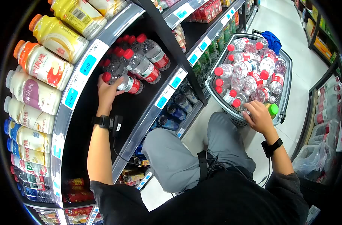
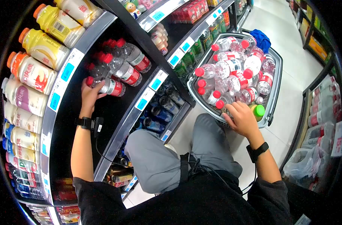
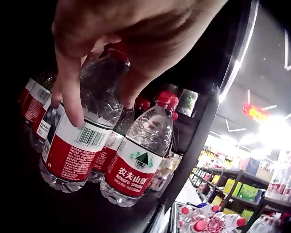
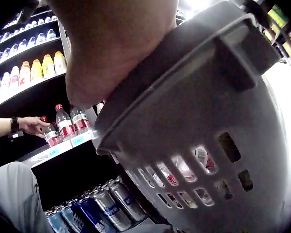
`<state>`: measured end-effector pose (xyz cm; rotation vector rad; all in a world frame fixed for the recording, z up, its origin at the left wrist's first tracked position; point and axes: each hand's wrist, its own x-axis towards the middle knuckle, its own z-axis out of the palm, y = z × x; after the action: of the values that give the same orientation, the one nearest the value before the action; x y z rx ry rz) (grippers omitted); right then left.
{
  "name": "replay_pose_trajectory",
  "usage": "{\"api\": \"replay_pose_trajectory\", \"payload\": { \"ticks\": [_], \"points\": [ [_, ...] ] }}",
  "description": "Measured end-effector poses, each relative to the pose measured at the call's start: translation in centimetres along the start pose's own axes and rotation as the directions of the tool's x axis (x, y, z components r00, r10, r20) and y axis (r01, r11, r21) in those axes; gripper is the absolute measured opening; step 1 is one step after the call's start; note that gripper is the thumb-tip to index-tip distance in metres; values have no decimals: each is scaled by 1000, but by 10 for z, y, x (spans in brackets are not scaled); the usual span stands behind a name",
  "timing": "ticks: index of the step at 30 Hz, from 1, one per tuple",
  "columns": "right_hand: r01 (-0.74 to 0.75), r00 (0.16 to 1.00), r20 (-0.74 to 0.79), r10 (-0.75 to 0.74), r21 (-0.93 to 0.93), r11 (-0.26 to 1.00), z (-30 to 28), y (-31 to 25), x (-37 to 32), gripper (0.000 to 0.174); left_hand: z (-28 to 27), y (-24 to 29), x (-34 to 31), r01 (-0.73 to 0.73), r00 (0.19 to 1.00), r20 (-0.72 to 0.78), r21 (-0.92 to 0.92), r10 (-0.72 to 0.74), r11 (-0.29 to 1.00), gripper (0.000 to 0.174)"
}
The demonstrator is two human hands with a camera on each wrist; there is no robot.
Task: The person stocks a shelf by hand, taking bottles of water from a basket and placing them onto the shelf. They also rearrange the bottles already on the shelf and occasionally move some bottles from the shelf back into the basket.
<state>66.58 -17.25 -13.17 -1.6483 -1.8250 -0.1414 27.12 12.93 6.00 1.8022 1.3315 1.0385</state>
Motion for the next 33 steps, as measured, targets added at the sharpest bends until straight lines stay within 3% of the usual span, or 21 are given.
{"api": "replay_pose_trajectory", "payload": {
  "ticks": [6, 10, 12, 17, 19, 20, 23, 33],
  "points": [
    [-23, 1000, 15, 23, 10, 1000, 1, -3, 2, 21, 13, -12, 22, -122, 989, -76, 90, 129, 988, 85],
    [-56, 997, 51, 55, 17, 998, 1, -2, 2, 18, 5, -23, 36, -68, 988, -120, 206, 95, 976, 82],
    [-55, 998, 43, 54, 10, 998, 1, -2, 2, 16, -2, -24, 42, -354, 908, -3, 531, 419, 770, 82],
    [-69, 996, 63, 69, 4, 998, 3, -1, 1, 16, -9, -8, 60, -400, 898, 79, 555, 433, 729, 81],
    [-73, 994, 83, 73, -3, 997, 3, -1, 1, 17, -15, -6, 74, -505, 852, 275, 659, 446, 558, 80],
    [-76, 993, 88, 76, 1, 997, 3, -2, 1, 17, -16, -5, 75, -472, 879, 281, 623, 385, 624, 78],
    [-83, 993, 87, 83, 5, 997, 4, -1, 1, 17, -21, -1, 80, -397, 917, 258, 654, 304, 643, 72],
    [-87, 994, 71, 87, 6, 996, 6, -2, 2, 18, -14, -3, 82, -332, 936, 176, 722, 304, 607, 57]
  ]
}}
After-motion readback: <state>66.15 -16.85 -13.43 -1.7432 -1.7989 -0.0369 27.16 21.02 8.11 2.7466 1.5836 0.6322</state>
